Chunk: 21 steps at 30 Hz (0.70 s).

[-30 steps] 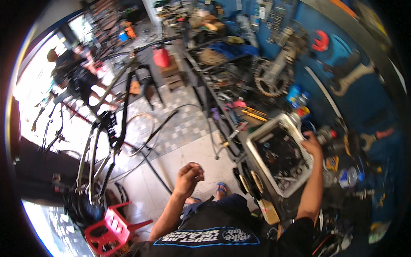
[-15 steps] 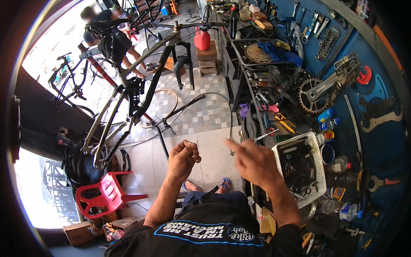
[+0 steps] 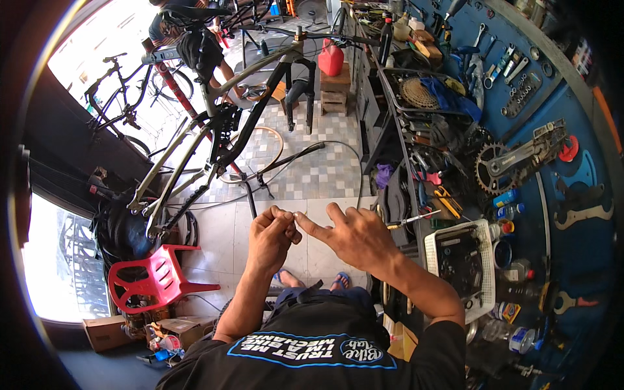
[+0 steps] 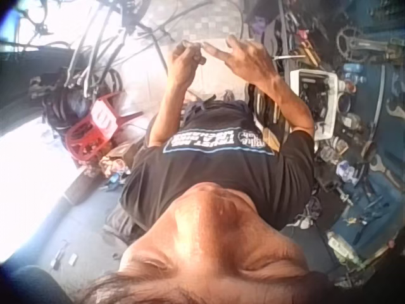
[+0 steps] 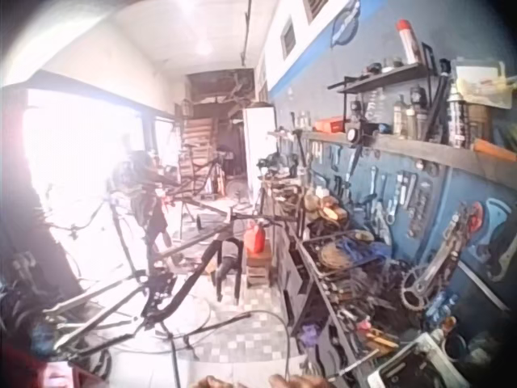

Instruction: The person assembles a bicycle fork by inserting small metal parts into the fork's dropouts and tightening them. They handle the fork, small metal parts, and a tool, working in a bicycle repair shop.

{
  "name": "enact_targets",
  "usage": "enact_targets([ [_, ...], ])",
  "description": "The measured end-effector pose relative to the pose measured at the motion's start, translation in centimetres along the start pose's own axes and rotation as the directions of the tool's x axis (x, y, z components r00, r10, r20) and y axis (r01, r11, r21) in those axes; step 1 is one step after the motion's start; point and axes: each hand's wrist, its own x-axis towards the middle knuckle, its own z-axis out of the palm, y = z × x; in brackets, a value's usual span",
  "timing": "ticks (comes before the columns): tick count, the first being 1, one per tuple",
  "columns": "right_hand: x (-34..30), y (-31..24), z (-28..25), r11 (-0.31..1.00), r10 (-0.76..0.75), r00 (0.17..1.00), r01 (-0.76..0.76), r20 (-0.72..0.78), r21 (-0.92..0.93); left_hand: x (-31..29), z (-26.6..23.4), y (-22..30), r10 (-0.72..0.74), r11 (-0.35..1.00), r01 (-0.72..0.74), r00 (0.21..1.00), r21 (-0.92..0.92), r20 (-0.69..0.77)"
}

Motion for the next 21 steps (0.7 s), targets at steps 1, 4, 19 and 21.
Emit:
enact_targets([
  [1,0.1,-0.1,0.0,1.0,-0.006,1.0,0.006,-0.003,0.017,0.0,-0.1,0.2,0.005,1.0,-0.005,1.0,-0.001,-0.007],
  [4,0.5,-0.2,-0.2,0.999,-0.002,1.0,0.002,-0.011,0.047,0.3,-0.5,0.5,0.001,1.0,-0.001,1.0,-0.015,-0.005],
  [19,1.1,-0.8,-0.2,0.993,0.041,0.998,-0.035,-0.049,0.116,0.2,-0.7,0.6,0.007,1.0,-0.007,1.0,0.006,-0.01],
  [21,0.8,-0.8,-0.4,0.988,0.032,0.998,-0.024,-0.054,0.152,0.2,-0.6,0.7,0.009,1.0,-0.009,1.0,0.009,-0.014],
])
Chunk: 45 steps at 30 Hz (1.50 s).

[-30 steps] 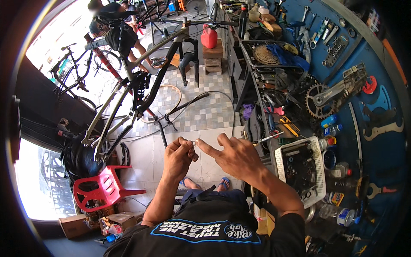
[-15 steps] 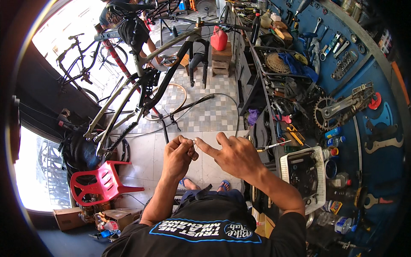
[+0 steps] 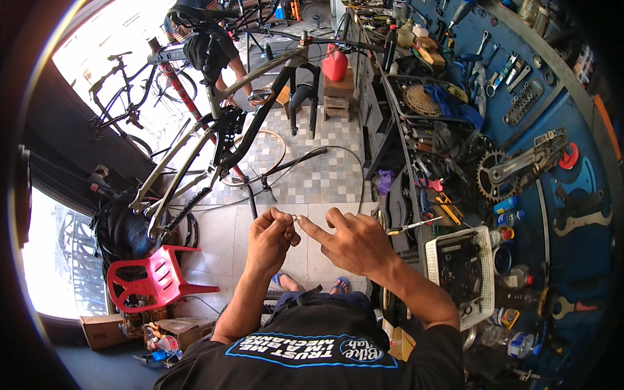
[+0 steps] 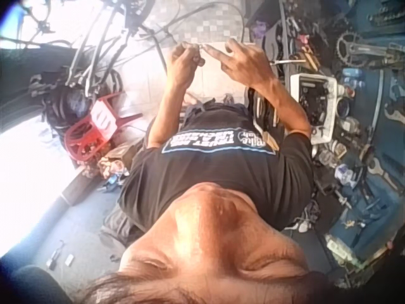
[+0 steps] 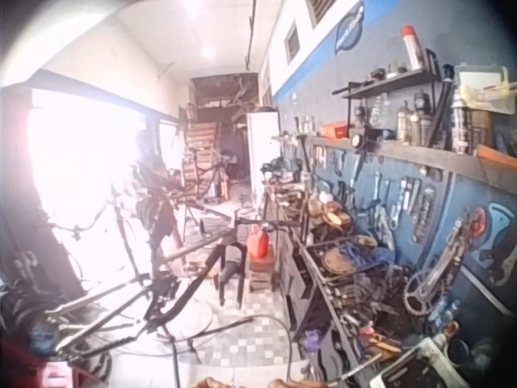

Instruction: The person assembles a bicycle fork by inserting small metal parts into the fork's dropouts and tightening them. They handle the fork, small metal parts, and a tool, working in a bicycle repair shop.

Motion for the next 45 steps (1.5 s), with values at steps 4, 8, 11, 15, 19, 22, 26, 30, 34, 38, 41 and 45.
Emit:
enact_targets([
  [4,0.4,-0.1,-0.2,1.0,-0.01,1.0,0.01,-0.015,-0.01,-0.1,0.1,0.0,0.001,1.0,-0.001,1.0,-0.005,0.006],
  [8,0.0,0.3,-0.6,0.99,0.017,0.998,-0.009,-0.058,0.14,0.0,-0.6,0.1,-0.029,0.994,0.033,0.999,-0.108,0.039],
  [11,0.1,-0.2,-0.5,0.959,0.152,0.985,-0.127,-0.081,0.252,0.0,-0.6,0.4,-0.068,0.961,0.081,0.996,-0.266,0.059],
  [15,-0.2,-1.7,1.1,0.95,0.166,0.986,-0.151,-0.032,0.272,0.2,-0.7,0.3,-0.082,0.911,0.148,0.98,-0.384,0.183],
  [19,0.2,-2.7,1.9,0.905,0.22,0.975,-0.198,-0.017,0.377,0.2,-0.7,0.2,-0.05,0.917,0.127,0.977,-0.379,0.207],
  [22,1.5,-2.3,2.8,0.854,0.28,0.95,-0.183,-0.135,0.488,0.0,-0.1,0.3,-0.059,0.939,0.107,0.986,-0.326,0.154],
  [26,3.2,-1.9,5.0,0.856,0.203,0.935,-0.026,-0.29,0.517,0.3,-0.8,-0.3,-0.035,0.951,0.104,0.972,-0.291,0.233],
  [30,3.3,-2.1,5.6,0.767,0.273,0.939,-0.081,-0.209,0.636,-0.1,-0.6,-0.2,0.005,0.966,0.055,0.973,-0.252,0.23],
  [34,2.8,-1.7,5.9,0.29,0.539,0.842,-0.21,0.022,0.934,-0.3,0.6,0.0,0.059,0.979,-0.042,0.995,-0.201,0.08],
  [38,3.2,-1.5,5.8,-0.171,0.653,0.717,-0.175,0.245,0.97,0.7,-0.9,-1.8,0.414,0.868,-0.404,0.91,0.289,0.028],
  [41,3.2,-2.2,5.9,-0.28,0.656,0.68,-0.183,0.327,0.942,1.1,-0.6,-2.1,0.489,0.782,-0.476,0.869,0.402,0.076],
  [45,3.0,-2.6,6.0,-0.236,0.666,0.684,-0.186,0.298,0.954,1.2,0.3,-1.8,0.5,0.726,-0.494,0.857,0.478,0.125],
])
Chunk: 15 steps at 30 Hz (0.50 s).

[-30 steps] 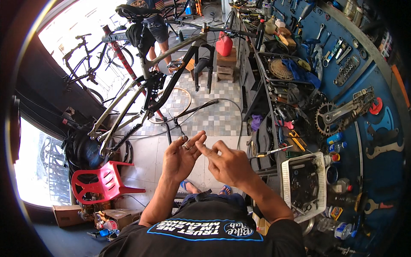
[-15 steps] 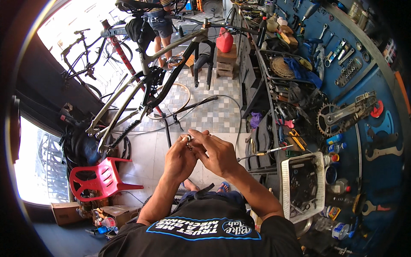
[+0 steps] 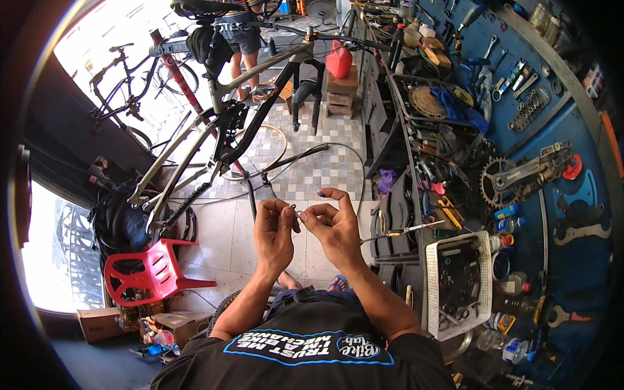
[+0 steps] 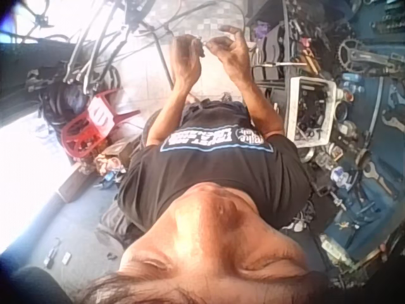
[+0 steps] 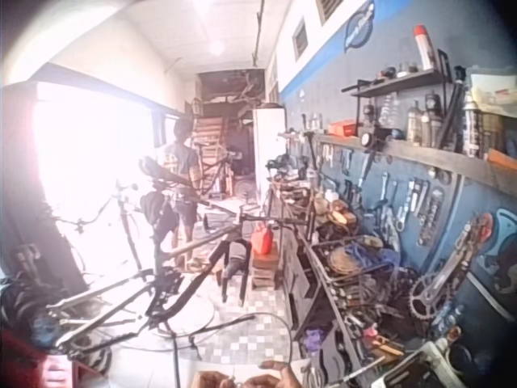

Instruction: The person assembles a bicycle fork by inserting small metal parts into the fork's dropouts and tightening them. They handle the fork, small metal parts, and a tool, working in a bicycle repair shop.

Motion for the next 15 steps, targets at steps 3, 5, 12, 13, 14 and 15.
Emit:
enact_targets([
  [3,-0.14,0.25,-0.23,0.998,-0.04,0.999,0.042,0.026,-0.048,0.16,0.19,0.1,-0.025,0.998,0.025,1.0,0.053,-0.004],
  [5,-0.09,0.18,-0.36,0.993,-0.056,0.998,0.058,0.029,-0.101,0.33,0.29,0.25,-0.041,0.998,0.041,0.999,0.05,0.005],
  [12,-0.08,0.2,-0.84,0.998,-0.052,0.998,0.053,0.033,-0.045,0.52,0.38,-0.46,-0.006,0.998,0.003,0.999,0.065,0.047],
  [13,-0.13,0.16,-0.8,0.998,-0.048,0.998,0.049,0.033,-0.038,0.55,0.4,-0.45,-0.021,0.997,0.018,0.999,0.069,0.05],
  [14,-0.18,0.14,-0.81,0.999,-0.043,0.999,0.044,0.032,-0.032,0.58,0.39,-0.38,-0.037,0.997,0.033,0.998,0.074,0.053],
  [15,-0.26,0.17,-0.92,0.984,-0.112,0.993,0.116,0.04,-0.135,0.62,0.43,-0.3,-0.053,0.996,0.048,0.997,0.079,0.057],
])
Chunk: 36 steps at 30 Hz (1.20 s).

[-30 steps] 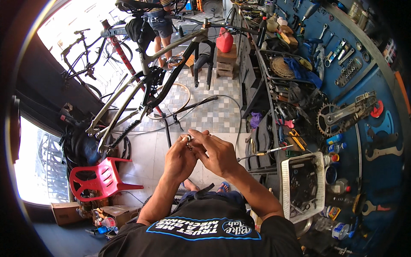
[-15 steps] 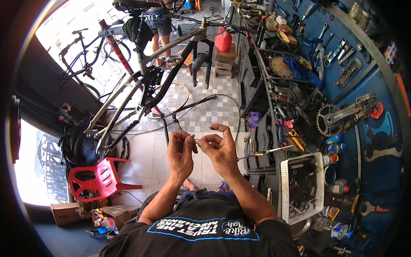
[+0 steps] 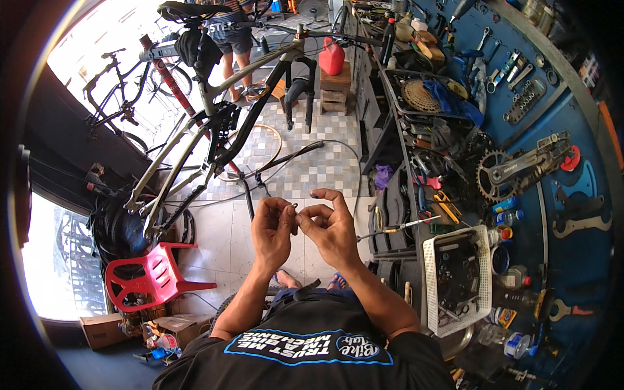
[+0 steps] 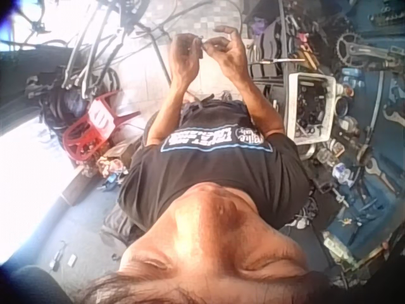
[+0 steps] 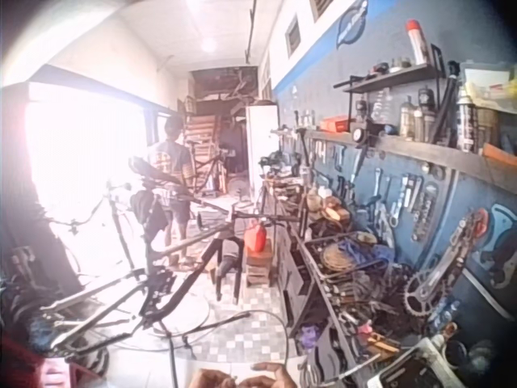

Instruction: The person assembles a bicycle fork by inserting small metal parts into the fork's dropouts and tightening them. They handle the fork, small metal parts, and a tool, working in a bicycle repair shop.

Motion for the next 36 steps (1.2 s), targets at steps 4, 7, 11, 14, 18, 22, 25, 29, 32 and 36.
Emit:
enact_targets([
  [4,-0.7,-0.4,-0.8,0.65,-0.445,0.883,0.432,0.148,-0.625,0.3,0.1,0.7,-0.045,0.999,0.045,0.999,0.009,-0.015],
  [7,-1.5,-0.4,-1.6,0.355,-0.454,0.842,0.47,0.29,-0.808,0.6,-0.1,0.7,-0.059,0.997,0.06,0.998,0.042,-0.025],
  [11,-1.7,-1.3,-1.8,0.206,-0.425,0.822,0.495,0.379,-0.844,0.7,-0.1,0.6,-0.069,0.998,0.069,0.997,-0.009,-0.031],
  [14,-1.8,-1.2,-2.2,0.134,-0.426,0.803,0.512,0.417,-0.848,0.8,0.2,1.1,-0.058,0.997,0.057,0.998,-0.043,-0.032],
  [18,-2.1,-2.0,-3.0,0.079,-0.42,0.794,0.514,0.439,-0.854,0.9,0.1,1.2,-0.064,0.998,0.064,0.997,0.006,-0.044],
  [22,-1.9,-2.4,-3.1,0.077,-0.428,0.786,0.523,0.446,-0.849,0.8,0.3,1.3,-0.072,0.997,0.072,0.997,-0.007,-0.029],
  [25,-2.0,-2.3,-3.1,0.065,-0.393,0.793,0.528,0.465,-0.846,0.7,0.3,1.1,-0.08,0.996,0.079,0.997,-0.045,-0.022],
  [29,-2.0,-2.1,-3.4,0.1,-0.417,0.799,0.515,0.433,-0.852,0.7,0.0,1.1,-0.118,0.99,0.117,0.993,-0.079,-0.008],
  [32,-2.2,-1.8,-3.5,0.21,-0.382,0.836,0.495,0.395,-0.843,0.7,0.6,1.7,-0.227,0.949,0.238,0.971,-0.207,0.074],
  [36,-2.6,-0.5,-4.9,0.393,-0.364,0.879,0.445,0.308,-0.805,0.3,0.3,0.4,-0.354,0.871,0.383,0.923,-0.307,0.149],
])
